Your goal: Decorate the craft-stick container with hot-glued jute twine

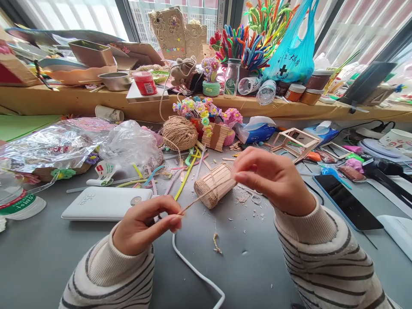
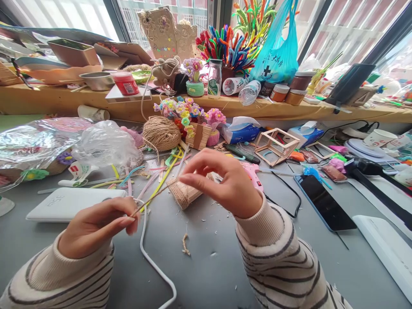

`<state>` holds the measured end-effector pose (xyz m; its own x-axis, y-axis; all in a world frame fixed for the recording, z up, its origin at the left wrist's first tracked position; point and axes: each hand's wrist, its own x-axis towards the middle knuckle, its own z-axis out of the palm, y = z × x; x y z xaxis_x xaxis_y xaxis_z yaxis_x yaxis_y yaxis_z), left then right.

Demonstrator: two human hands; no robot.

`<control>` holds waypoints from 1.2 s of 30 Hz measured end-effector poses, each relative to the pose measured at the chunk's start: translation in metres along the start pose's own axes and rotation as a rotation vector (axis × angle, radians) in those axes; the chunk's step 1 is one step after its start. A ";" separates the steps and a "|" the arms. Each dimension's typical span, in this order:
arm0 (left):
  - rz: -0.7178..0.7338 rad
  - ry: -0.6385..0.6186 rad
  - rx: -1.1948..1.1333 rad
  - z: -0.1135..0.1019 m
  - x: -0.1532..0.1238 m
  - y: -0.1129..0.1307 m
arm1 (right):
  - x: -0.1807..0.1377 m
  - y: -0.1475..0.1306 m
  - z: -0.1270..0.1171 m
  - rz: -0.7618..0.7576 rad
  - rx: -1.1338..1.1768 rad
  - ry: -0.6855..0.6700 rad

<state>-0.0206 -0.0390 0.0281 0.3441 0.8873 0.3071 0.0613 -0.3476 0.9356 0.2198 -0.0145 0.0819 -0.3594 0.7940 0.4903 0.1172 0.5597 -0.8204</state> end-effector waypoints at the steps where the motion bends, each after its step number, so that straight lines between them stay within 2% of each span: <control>1: -0.026 0.034 0.006 -0.002 -0.001 0.001 | 0.000 0.000 -0.001 0.017 0.025 0.068; 6: -0.092 0.201 0.024 -0.014 -0.008 -0.001 | 0.000 0.005 -0.011 0.091 0.052 0.354; 10: -0.090 0.328 0.070 -0.025 -0.012 0.001 | 0.002 0.014 -0.020 0.152 0.080 0.421; 14: -0.048 0.413 0.233 -0.036 -0.011 0.001 | 0.003 0.020 -0.023 0.182 0.050 0.445; 17: -0.100 0.393 0.373 -0.049 -0.009 -0.003 | 0.003 0.019 -0.021 0.227 0.069 0.375; 20: -0.122 0.223 0.536 -0.057 -0.003 -0.004 | 0.004 0.016 -0.014 0.298 0.175 0.253; 22: -0.069 0.169 0.602 -0.051 0.006 0.002 | 0.005 0.014 -0.006 0.319 0.247 0.187; 23: -0.069 0.219 0.595 -0.044 0.013 0.006 | 0.005 0.013 -0.002 0.321 0.285 0.151; 25: -0.003 0.202 0.494 -0.023 0.030 0.017 | 0.005 0.011 0.007 0.333 0.352 0.072; 28: 0.107 0.013 0.349 0.013 0.053 0.028 | 0.004 0.009 0.015 0.343 0.426 -0.001; 29: 0.080 -0.074 0.290 0.022 0.058 0.030 | 0.003 0.009 0.016 0.346 0.437 -0.001; 31: 0.032 -0.130 0.182 0.035 0.062 0.031 | 0.003 0.009 0.015 0.355 0.446 0.002; 36: -0.104 -0.003 -0.024 0.042 0.056 0.030 | 0.004 0.012 0.004 0.389 0.404 -0.031</control>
<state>0.0402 -0.0124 0.0657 0.3403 0.9172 0.2074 0.0743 -0.2461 0.9664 0.2157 -0.0053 0.0727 -0.3884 0.9129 0.1252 -0.1148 0.0869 -0.9896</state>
